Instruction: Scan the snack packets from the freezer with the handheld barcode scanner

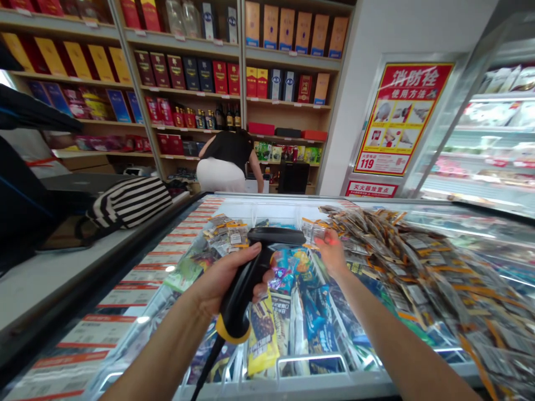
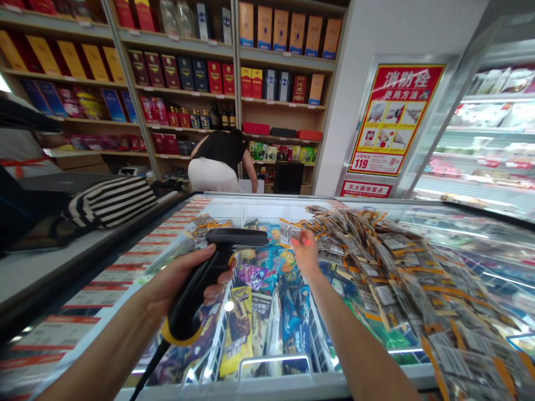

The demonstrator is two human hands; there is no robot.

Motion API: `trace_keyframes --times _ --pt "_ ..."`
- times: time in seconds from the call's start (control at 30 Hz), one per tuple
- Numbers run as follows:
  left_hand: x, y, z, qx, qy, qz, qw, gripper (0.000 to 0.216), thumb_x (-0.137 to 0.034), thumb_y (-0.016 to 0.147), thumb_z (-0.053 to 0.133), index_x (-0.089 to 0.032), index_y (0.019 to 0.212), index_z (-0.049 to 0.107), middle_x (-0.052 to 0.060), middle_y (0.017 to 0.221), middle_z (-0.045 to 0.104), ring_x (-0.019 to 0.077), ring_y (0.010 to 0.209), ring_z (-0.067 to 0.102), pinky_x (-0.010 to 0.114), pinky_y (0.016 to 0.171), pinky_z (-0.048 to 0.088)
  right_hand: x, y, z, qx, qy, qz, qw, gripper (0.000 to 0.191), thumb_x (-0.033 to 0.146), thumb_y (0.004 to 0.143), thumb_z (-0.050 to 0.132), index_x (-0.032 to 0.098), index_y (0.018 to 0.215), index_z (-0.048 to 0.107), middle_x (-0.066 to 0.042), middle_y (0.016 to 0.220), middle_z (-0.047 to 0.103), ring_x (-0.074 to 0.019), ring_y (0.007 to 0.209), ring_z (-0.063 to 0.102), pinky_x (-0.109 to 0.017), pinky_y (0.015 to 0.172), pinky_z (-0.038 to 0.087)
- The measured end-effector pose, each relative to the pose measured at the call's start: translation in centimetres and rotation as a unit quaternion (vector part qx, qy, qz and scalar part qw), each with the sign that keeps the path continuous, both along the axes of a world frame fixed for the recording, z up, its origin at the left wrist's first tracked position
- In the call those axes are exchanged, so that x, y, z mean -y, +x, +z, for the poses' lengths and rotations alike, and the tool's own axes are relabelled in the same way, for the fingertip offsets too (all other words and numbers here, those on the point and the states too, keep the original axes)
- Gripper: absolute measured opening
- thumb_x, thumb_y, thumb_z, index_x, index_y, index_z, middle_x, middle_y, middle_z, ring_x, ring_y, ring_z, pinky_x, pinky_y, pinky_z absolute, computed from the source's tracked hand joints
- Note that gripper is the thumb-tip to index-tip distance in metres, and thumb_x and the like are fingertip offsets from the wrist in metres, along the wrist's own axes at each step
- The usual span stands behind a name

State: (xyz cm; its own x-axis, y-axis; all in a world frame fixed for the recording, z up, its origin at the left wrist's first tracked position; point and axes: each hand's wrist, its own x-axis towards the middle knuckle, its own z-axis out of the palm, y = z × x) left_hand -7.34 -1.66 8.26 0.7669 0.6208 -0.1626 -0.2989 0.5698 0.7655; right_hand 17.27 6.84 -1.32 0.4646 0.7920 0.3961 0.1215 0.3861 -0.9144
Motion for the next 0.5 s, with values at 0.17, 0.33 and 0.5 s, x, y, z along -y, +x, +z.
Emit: trace_keyframes --times 0.17,0.33,0.5 --pt "0.16 -0.06 0.19 -0.007 0.007 0.014 1.000 0.033 -0.039 0.075 0.041 -0.011 0.084 0.056 0.002 0.062 0.049 0.0069 0.044 0.043 0.019 0.042 0.031 -0.13 0.03 -0.14 0.004 -0.009 0.001 1.000 0.021 0.020 0.059 0.054 0.021 0.078 0.046 0.003 0.066 0.055 -0.0144 0.065 0.053 -0.031 0.067 0.041" --pt "0.38 -0.16 0.36 -0.012 0.031 0.012 0.999 0.034 -0.039 0.076 0.039 -0.011 0.083 0.056 0.002 0.063 0.048 0.0070 0.044 0.043 0.019 0.042 0.031 0.02 -0.15 0.27 -0.031 -0.016 0.013 0.999 0.021 0.019 0.056 0.055 0.021 0.075 0.045 0.003 0.068 0.057 -0.0146 0.067 0.054 -0.031 0.069 0.041" --pt "0.73 -0.54 0.87 -0.004 0.051 0.017 0.999 0.033 -0.037 0.076 0.038 -0.010 0.086 0.055 0.003 0.064 0.048 0.0071 0.046 0.044 0.018 0.043 0.030 0.10 -0.21 0.39 -0.043 -0.018 0.026 0.999 0.022 0.018 0.056 0.055 0.021 0.076 0.045 0.002 0.070 0.058 -0.0155 0.070 0.055 -0.033 0.071 0.041"
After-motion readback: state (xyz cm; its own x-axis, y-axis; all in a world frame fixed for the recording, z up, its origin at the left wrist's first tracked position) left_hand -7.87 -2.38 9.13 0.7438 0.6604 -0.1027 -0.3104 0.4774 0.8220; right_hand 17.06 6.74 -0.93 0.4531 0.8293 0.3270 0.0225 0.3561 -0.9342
